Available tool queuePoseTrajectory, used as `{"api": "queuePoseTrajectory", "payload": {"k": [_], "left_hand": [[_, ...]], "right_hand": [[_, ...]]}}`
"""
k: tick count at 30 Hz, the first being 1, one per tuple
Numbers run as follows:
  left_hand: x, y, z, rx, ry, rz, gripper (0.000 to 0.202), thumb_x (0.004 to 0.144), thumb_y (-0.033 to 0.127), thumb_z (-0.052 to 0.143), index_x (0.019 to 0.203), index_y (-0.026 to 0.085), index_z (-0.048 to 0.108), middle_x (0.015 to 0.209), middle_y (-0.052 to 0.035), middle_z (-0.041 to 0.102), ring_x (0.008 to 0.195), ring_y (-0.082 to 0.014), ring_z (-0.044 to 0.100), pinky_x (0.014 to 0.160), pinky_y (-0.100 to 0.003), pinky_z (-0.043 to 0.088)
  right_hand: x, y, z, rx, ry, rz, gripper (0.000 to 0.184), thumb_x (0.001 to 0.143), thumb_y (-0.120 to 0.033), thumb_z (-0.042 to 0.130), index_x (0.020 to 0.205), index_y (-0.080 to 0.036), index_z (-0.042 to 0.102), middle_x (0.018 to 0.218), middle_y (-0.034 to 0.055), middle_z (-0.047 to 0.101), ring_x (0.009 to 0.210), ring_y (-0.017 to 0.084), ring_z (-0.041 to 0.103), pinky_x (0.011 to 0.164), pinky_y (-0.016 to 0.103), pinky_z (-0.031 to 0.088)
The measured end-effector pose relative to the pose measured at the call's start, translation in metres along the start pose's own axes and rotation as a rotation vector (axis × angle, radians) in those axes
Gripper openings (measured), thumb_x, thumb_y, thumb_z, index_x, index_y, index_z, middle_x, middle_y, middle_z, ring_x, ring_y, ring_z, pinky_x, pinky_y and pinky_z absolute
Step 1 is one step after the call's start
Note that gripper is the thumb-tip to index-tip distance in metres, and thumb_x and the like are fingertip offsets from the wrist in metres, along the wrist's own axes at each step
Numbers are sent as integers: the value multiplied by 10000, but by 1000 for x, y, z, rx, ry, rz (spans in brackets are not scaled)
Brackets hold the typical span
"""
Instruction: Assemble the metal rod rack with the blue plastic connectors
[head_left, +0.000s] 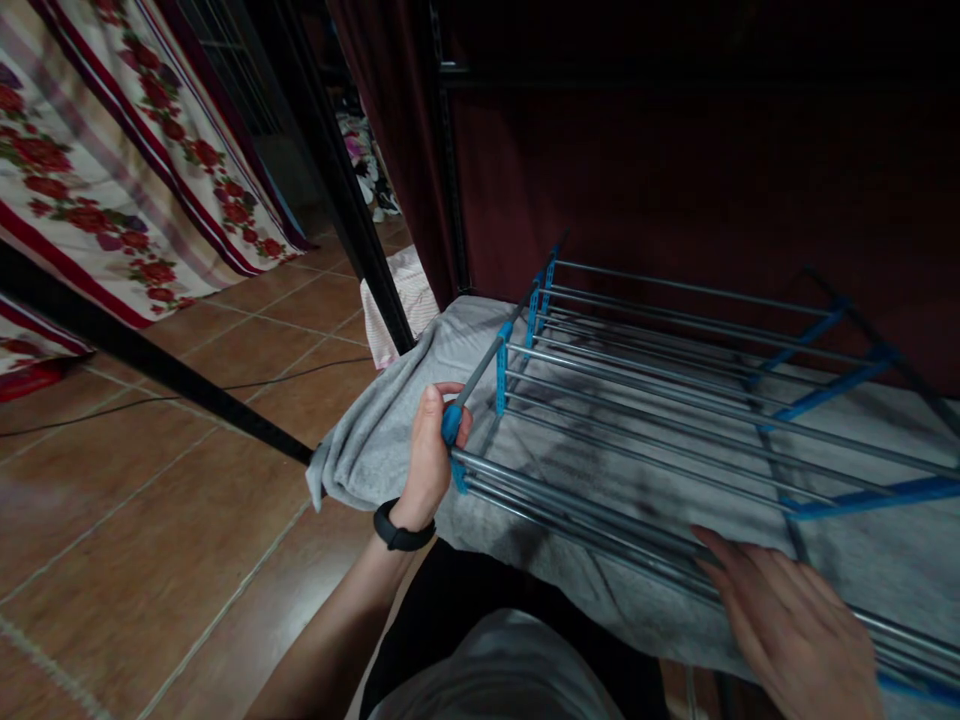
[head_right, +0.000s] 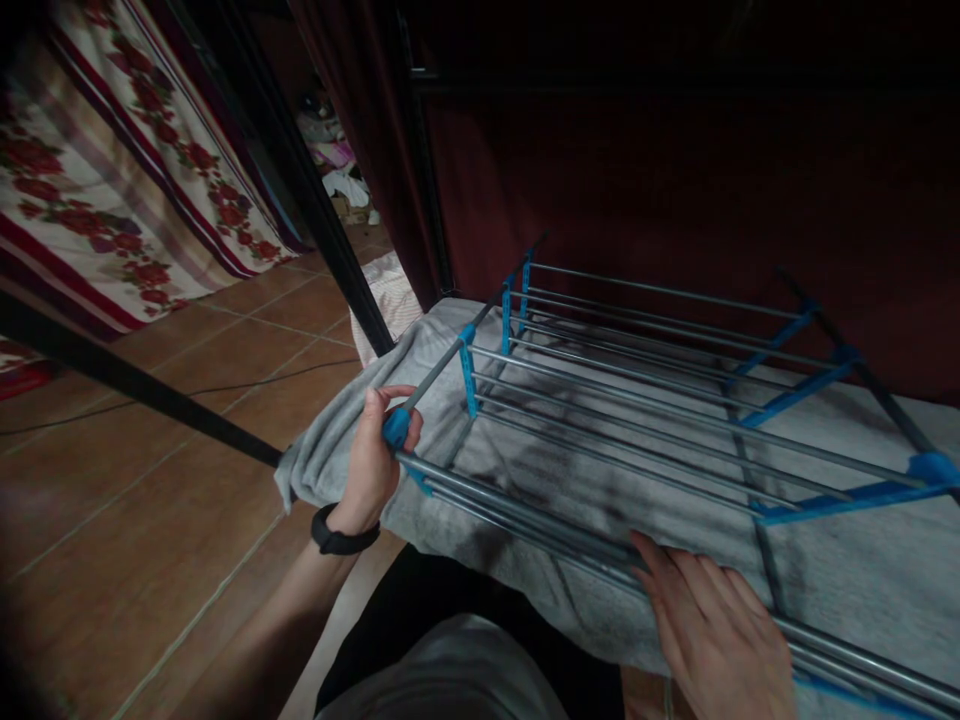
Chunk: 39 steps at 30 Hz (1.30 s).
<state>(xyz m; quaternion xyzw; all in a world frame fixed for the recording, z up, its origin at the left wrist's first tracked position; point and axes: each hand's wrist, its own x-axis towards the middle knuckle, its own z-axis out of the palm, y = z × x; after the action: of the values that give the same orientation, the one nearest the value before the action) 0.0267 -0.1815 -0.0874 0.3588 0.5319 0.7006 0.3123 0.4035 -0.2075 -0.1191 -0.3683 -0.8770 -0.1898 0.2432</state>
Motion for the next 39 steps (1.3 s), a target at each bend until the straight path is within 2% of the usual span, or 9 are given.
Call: {"api": "queuePoseTrajectory", "payload": {"k": [4,7,12,16,19,25,33,39], "left_hand": [[4,-2,-7,30,-96,20,511,1004,653,437,1165,199,606,559,53,456,493,-114,381,491,-228,310],[6,-5,-9,32,-124,39,506,997,648,466,1193,200,599,557,61,431,489,-113,365,482,-229,297],[6,-7,-3,12,-48,61,543,994,675,439,1164,190,614,526,65,392,466,-113,333,453,-229,274],[5,-6,3,19,14,74,579,974,713,440,1112,181,622,499,69,374,442,-111,325,432,-228,255],[4,-5,5,19,46,87,591,967,730,425,1067,181,619,475,74,364,423,-110,297,419,-228,230],[5,-5,6,18,90,92,610,964,747,397,1030,184,623,458,71,374,411,-109,304,418,-220,240],[7,-5,4,-25,112,27,705,910,838,365,1001,190,630,464,63,384,394,-103,320,402,-213,236],[6,-5,6,-5,117,-16,732,922,835,330,1042,186,646,501,48,420,402,-99,319,392,-219,211]], "right_hand": [[0,0,-2,15,-1,-2,324,1060,-217,532,1372,-159,597,910,66,688,793,210,613,810,376,439],[5,-2,-2,4,0,6,350,1050,-227,558,1388,-143,596,940,80,707,810,222,624,832,391,446],[30,-17,4,66,-25,-95,347,1035,-180,574,1375,-119,598,1093,109,736,923,224,656,900,382,452],[53,-29,9,62,-25,-163,352,1046,-201,547,1388,-139,602,1067,84,733,859,188,641,835,345,448],[64,-35,11,65,-93,-208,412,1026,-132,511,1432,-162,576,1037,56,721,833,168,629,785,328,444],[66,-38,10,37,-151,-216,572,936,-15,490,1480,-187,532,914,13,666,748,147,585,702,322,426],[65,-28,7,50,-158,-231,739,817,55,445,1515,-184,487,912,10,649,705,139,575,659,310,430],[69,-23,8,66,-157,-218,776,812,55,423,1547,-192,449,958,18,668,705,134,596,642,304,430]]}}
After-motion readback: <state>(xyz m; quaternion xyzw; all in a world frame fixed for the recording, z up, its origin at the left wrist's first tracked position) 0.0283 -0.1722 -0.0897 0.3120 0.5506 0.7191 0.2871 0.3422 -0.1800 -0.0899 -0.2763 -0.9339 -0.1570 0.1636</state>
